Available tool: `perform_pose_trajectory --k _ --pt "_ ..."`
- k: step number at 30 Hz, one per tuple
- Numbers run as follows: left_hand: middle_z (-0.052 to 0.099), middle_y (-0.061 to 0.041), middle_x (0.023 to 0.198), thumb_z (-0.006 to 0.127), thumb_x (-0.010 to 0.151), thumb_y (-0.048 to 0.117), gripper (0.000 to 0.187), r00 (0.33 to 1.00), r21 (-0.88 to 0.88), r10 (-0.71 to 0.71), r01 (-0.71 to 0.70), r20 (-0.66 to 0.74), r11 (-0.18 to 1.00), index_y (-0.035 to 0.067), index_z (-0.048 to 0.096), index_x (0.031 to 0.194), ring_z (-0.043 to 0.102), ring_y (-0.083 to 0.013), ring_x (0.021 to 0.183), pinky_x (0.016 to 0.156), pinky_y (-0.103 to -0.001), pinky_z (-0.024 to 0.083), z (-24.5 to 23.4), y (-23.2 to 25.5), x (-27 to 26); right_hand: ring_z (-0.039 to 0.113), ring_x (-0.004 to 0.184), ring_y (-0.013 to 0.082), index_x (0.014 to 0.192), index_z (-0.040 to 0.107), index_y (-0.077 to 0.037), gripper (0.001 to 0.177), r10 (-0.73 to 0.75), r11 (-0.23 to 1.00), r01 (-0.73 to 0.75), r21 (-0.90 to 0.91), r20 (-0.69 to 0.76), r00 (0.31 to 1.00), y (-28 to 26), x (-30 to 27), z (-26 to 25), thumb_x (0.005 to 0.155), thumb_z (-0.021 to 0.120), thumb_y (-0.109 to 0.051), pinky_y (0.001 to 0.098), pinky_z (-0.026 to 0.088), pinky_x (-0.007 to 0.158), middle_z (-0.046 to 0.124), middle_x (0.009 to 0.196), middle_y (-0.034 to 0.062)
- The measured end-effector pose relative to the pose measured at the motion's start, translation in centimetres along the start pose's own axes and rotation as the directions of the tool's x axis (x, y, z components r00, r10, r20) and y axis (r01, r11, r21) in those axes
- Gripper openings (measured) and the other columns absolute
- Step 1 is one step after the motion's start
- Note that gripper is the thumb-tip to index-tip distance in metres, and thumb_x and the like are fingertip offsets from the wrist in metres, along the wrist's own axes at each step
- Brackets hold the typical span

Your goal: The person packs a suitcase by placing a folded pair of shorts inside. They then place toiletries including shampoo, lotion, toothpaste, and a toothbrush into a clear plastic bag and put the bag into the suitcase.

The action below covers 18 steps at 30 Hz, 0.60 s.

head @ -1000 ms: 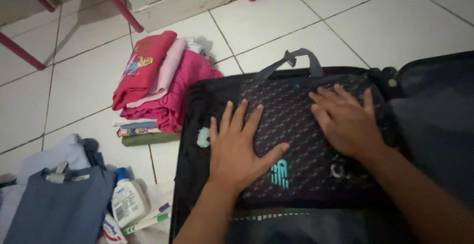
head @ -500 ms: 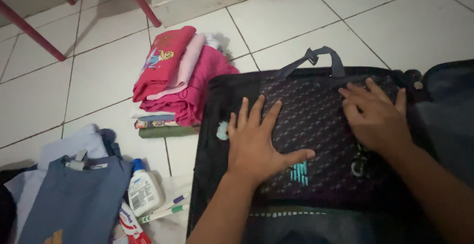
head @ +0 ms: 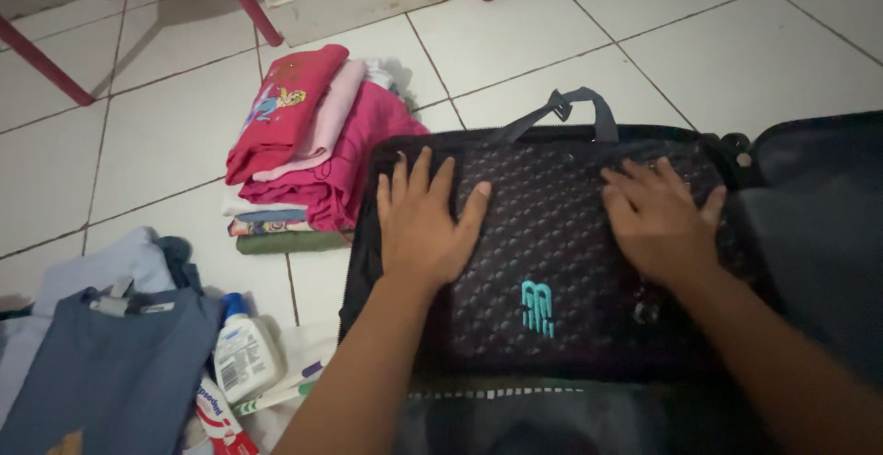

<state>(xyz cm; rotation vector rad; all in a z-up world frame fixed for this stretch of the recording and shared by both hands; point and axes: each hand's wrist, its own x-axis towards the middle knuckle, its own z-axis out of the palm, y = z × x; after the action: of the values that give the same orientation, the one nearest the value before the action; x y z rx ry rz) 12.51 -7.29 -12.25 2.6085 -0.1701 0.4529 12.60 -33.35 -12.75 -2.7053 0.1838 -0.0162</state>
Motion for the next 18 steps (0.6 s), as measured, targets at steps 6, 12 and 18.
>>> perform_pose_trajectory --k 6,12,18 --pt "0.055 -0.019 0.149 0.063 0.092 0.052 0.065 0.994 -0.157 -0.049 0.033 -0.099 0.987 0.003 0.065 0.134 0.047 -0.0389 0.139 0.117 -0.050 0.029 0.4 -1.7 -0.2 0.023 0.154 0.0262 0.143 0.059 -0.028 0.052 0.019 1.000 -0.019 -0.024 -0.006 1.000 0.8 0.3 0.9 0.095 0.042 -0.039 0.0735 -0.003 0.117 0.042 0.161 0.0005" --pt "0.071 -0.016 0.130 0.067 0.094 0.032 0.046 0.954 -0.593 -0.269 0.140 -0.134 0.793 0.000 0.069 0.127 0.067 -0.0274 0.124 0.108 -0.036 0.048 0.2 -3.7 -0.1 0.023 0.155 0.0261 0.141 0.061 -0.028 0.050 0.001 1.000 -0.001 -0.019 -0.016 1.000 0.7 0.3 1.1 0.095 0.044 -0.037 0.0729 0.000 0.117 0.044 0.159 0.0006" --pt "0.072 -0.016 0.130 0.064 0.099 0.021 0.035 0.946 -0.681 -0.279 0.095 -0.165 0.726 -0.002 0.071 0.125 0.067 -0.0243 0.125 0.109 -0.033 0.046 1.1 -4.8 -0.4 0.026 0.154 0.0260 0.138 0.065 -0.026 0.048 -0.008 1.000 0.006 -0.029 -0.052 0.999 0.9 0.1 1.3 0.095 0.044 -0.033 0.0723 0.002 0.118 0.047 0.157 0.0015"
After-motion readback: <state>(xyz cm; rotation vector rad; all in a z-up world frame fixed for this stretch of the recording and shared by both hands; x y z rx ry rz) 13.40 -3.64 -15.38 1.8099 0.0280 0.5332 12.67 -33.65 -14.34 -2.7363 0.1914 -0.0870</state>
